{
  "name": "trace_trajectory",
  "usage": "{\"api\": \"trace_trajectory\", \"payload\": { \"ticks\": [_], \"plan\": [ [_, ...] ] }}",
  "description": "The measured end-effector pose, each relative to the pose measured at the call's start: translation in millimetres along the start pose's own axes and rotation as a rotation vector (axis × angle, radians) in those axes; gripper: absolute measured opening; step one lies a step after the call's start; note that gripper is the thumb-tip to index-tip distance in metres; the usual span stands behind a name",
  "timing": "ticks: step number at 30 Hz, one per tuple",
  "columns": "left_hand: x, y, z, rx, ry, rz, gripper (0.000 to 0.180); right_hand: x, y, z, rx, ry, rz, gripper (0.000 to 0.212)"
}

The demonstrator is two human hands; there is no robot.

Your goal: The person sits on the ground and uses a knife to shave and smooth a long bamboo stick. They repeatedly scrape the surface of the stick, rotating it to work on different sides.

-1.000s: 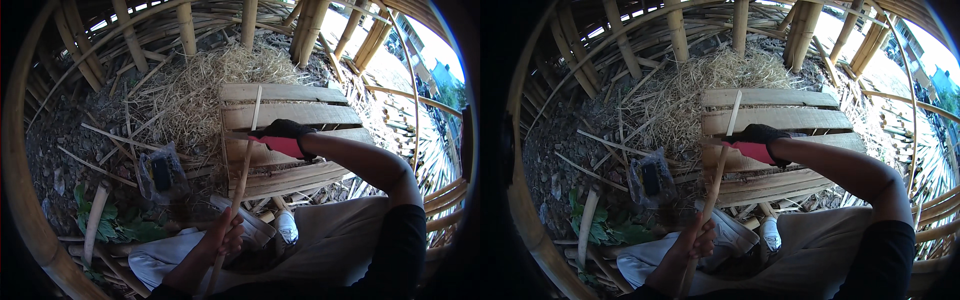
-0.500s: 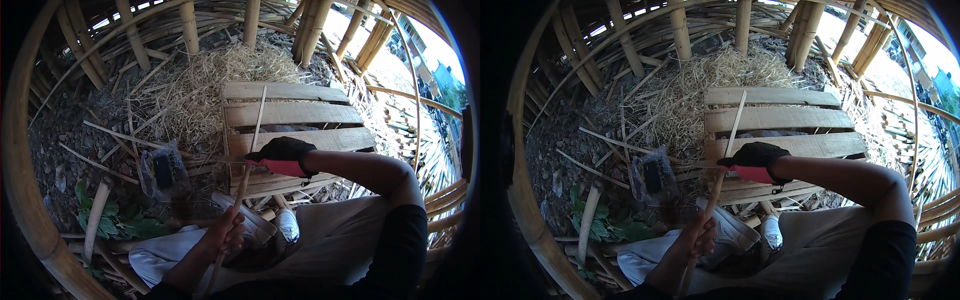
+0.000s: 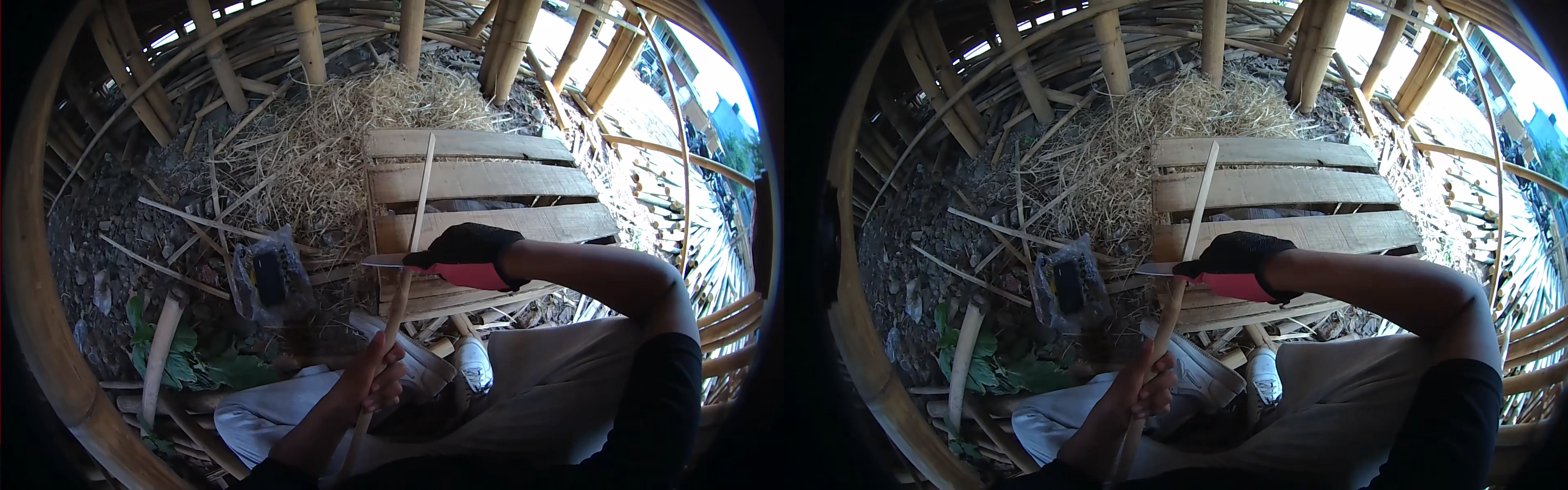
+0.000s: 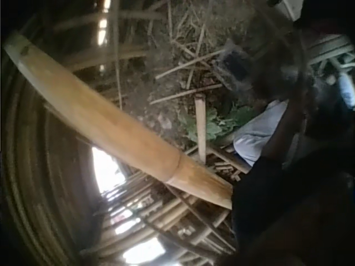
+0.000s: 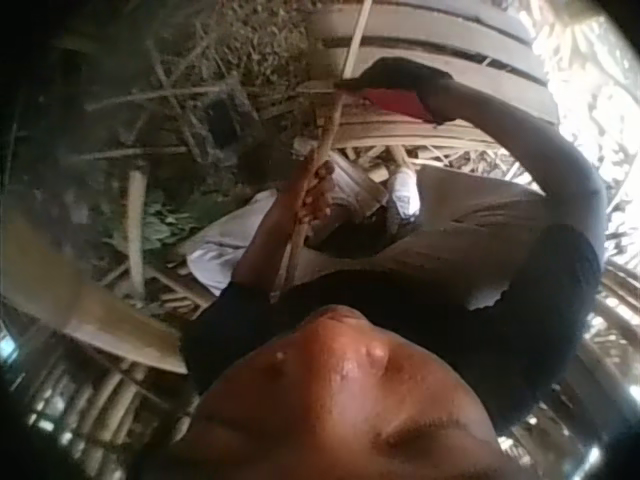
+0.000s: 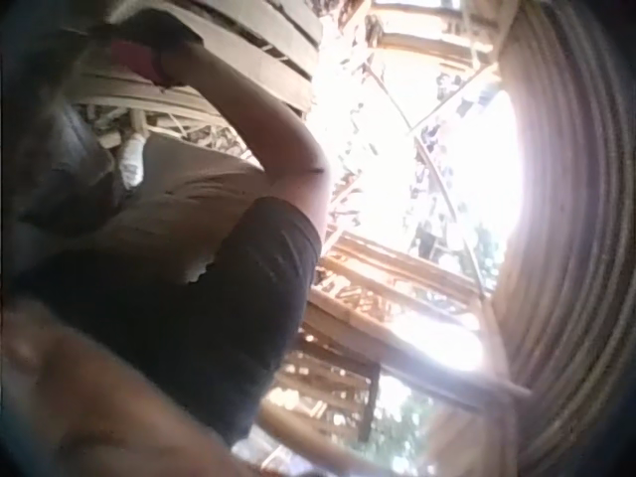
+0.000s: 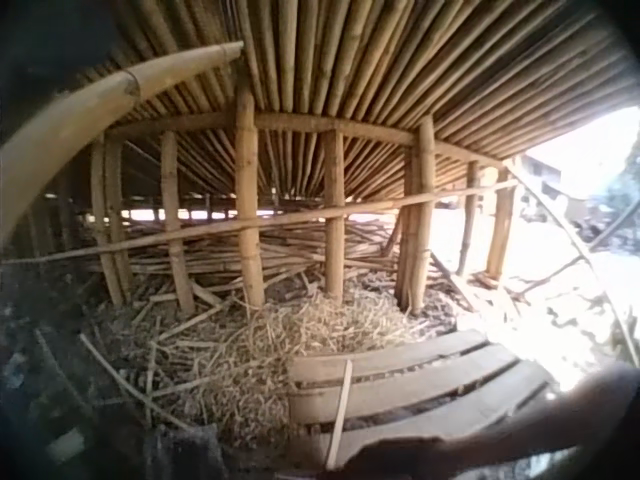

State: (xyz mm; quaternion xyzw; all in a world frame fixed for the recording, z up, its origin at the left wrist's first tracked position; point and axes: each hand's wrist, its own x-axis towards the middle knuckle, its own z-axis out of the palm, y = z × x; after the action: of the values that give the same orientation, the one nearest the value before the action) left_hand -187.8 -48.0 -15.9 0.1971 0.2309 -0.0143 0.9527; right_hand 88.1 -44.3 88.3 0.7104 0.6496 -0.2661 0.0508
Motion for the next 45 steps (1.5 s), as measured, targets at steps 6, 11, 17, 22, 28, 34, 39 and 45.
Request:
{"api": "trace_trajectory", "payload": {
  "ticks": [6, 11, 17, 22, 28, 34, 39, 45],
  "plan": [
    [0.9, 1.5, 2.0, -0.022, 0.012, -0.01, 0.049, 16.0, 27.4, -28.6, 0.255, -0.144, -0.065, 0.041],
    [-0.3, 3.9, 0.3, -0.004, -0.01, 0.006, 0.051, 8.9, 15.2, -10.7, 0.037, -0.008, -0.035, 0.051],
    [-2.1, 4.6, 0.5, -0.019, 0.037, -0.015, 0.052, 22.3, 12.7, -32.0, 0.086, 0.157, 0.021, 0.046],
    [-2.2, 4.7, 5.2, 0.024, 0.038, -0.004, 0.053, 19.8, 11.6, 9.4, 0.162, -0.089, 0.0, 0.054],
    [-2.1, 5.0, 2.2, 0.013, 0.029, -0.004, 0.052, 29.7, 26.2, 42.9, 0.091, 0.275, -0.045, 0.06],
    [0.7, 3.1, -2.8, -0.059, 0.013, -0.017, 0.051, 41.4, 38.7, -16.9, 0.306, -0.223, 0.19, 0.068],
    [-0.5, 3.9, 0.6, -0.016, -0.005, 0.004, 0.051, 11.2, 3.8, 1.2, 0.105, -0.024, 0.14, 0.06],
    [-1.6, 4.3, -2.6, -0.034, -0.016, 0.003, 0.051, 1.9, 1.9, -19.4, 0.243, -0.009, 0.272, 0.057]
  ]
}}
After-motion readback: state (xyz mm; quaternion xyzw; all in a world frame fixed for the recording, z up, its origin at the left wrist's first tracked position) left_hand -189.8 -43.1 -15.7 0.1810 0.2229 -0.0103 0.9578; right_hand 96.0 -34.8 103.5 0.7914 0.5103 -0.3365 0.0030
